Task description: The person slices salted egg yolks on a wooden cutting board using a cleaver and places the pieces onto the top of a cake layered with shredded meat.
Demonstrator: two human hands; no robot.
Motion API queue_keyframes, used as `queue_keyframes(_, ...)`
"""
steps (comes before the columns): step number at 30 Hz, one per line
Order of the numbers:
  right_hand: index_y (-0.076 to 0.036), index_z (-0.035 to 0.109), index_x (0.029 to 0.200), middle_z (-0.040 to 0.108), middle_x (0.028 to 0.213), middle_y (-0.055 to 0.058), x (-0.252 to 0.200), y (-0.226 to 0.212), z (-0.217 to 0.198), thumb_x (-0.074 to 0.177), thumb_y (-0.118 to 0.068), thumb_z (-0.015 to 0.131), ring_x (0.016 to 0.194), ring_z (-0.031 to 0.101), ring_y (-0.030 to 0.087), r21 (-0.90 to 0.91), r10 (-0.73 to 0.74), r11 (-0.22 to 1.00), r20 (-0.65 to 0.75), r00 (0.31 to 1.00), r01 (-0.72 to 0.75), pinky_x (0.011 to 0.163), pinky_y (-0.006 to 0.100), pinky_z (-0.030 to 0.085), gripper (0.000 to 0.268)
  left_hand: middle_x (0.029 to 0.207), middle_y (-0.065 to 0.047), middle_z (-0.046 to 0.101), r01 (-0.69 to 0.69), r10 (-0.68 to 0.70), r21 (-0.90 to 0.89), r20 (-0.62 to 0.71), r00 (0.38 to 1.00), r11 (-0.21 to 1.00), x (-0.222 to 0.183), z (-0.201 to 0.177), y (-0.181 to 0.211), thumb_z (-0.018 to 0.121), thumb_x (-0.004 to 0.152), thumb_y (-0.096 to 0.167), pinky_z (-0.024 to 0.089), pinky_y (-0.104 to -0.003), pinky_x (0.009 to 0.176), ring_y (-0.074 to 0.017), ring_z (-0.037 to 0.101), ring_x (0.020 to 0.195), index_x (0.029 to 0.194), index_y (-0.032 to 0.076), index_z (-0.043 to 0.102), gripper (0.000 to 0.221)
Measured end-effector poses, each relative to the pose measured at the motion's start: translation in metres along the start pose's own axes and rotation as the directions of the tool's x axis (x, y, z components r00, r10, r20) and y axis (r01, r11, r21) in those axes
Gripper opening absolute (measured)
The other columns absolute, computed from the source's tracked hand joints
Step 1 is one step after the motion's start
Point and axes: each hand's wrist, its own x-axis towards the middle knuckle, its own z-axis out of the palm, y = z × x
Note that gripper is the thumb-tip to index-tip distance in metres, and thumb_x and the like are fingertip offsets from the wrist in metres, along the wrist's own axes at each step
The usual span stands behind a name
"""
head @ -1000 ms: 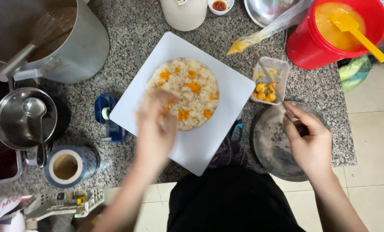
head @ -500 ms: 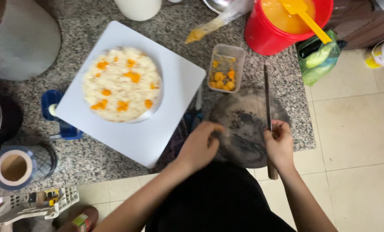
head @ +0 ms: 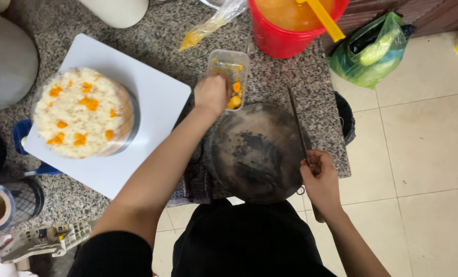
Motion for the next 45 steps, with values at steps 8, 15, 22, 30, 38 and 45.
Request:
queue_keyframes(8, 0.0, 0.06, 0.121, 0.07, 0.096, 0.008, -0.003, -0.004, -0.034, 0.095, -0.009, 0.063, 0.074, 0.061, 0.011, -0.028, 0.011, 1.0, 0.009, 1.0, -0.01, 0.061, 0.029, 0.049, 0.029, 0.11, -0.017, 0.071, -0.113, 0.102, 0.179, 0.067, 0.993, 0.977, 0.038, 0.035, 0.007, 0.075, 0.082, 0.026, 0.052, -0.047, 0.092, -0.0358, 0.07, 0.1, 0.096, 0.007, 0.078, 0.023)
queue_keyframes(15, -0.004, 0.061, 0.124, 0.07, 0.101, 0.006, 0.0, 0.012, -0.056, 0.093, -0.009, 0.064, 0.078, 0.064, 0.011, -0.093, 0.023, 0.995, 0.012, 1.0, -0.022, 0.067, 0.029, 0.051, 0.032, 0.108, -0.014, 0.074, -0.122, 0.101, 0.263, 0.094, 0.99, 0.957, 0.044, 0.048, 0.015, 0.075, 0.077, 0.022, 0.054, -0.044, 0.089, -0.0315, 0.071, 0.102, 0.097, 0.01, 0.077, 0.023)
queue_keyframes(22, -0.001, 0.059, 0.126, 0.067, 0.106, 0.008, 0.002, 0.027, -0.063, 0.094, -0.009, 0.065, 0.084, 0.061, 0.013, -0.023, -0.042, 0.999, -0.011, 0.999, 0.042, 0.067, 0.029, 0.05, 0.034, 0.109, -0.011, 0.076, 0.094, -0.148, 0.303, 0.16, 0.976, 0.948, 0.054, 0.06, 0.013, 0.072, 0.085, 0.024, 0.058, -0.042, 0.086, -0.0263, 0.074, 0.101, 0.104, 0.013, 0.077, 0.023)
queue_keyframes(30, 0.0, 0.057, 0.13, 0.067, 0.106, 0.01, 0.002, 0.021, -0.045, 0.096, -0.009, 0.064, 0.084, 0.059, 0.013, -0.004, -0.022, 1.0, 0.049, 0.999, 0.022, 0.067, 0.028, 0.049, 0.035, 0.109, -0.01, 0.077, 0.198, -0.191, 0.232, -0.055, 0.98, 0.952, 0.054, 0.076, 0.002, 0.061, 0.093, 0.017, 0.058, -0.043, 0.09, -0.0265, 0.075, 0.103, 0.101, 0.015, 0.078, 0.019)
queue_keyframes(38, -0.001, 0.057, 0.127, 0.067, 0.103, 0.009, 0.006, 0.021, -0.021, 0.093, -0.007, 0.065, 0.076, 0.06, 0.011, 0.064, -0.187, 0.981, 0.089, 0.978, 0.182, 0.061, 0.026, 0.048, 0.035, 0.106, -0.025, 0.072, 0.181, -0.181, -0.033, 0.024, 0.983, 0.983, 0.038, 0.031, -0.037, 0.062, 0.082, 0.006, 0.058, -0.047, 0.086, -0.0378, 0.071, 0.101, 0.096, 0.002, 0.075, 0.019)
queue_keyframes(45, -0.001, 0.058, 0.123, 0.07, 0.095, 0.006, -0.002, -0.008, -0.019, 0.093, -0.009, 0.064, 0.074, 0.062, 0.01, -0.043, -0.107, 0.993, 0.097, 0.989, 0.112, 0.06, 0.027, 0.049, 0.032, 0.107, -0.022, 0.074, 0.123, -0.131, 0.097, 0.084, 0.988, 0.988, 0.044, 0.012, -0.017, 0.057, 0.094, 0.008, 0.059, -0.047, 0.087, -0.0368, 0.073, 0.101, 0.102, 0.005, 0.077, 0.021)
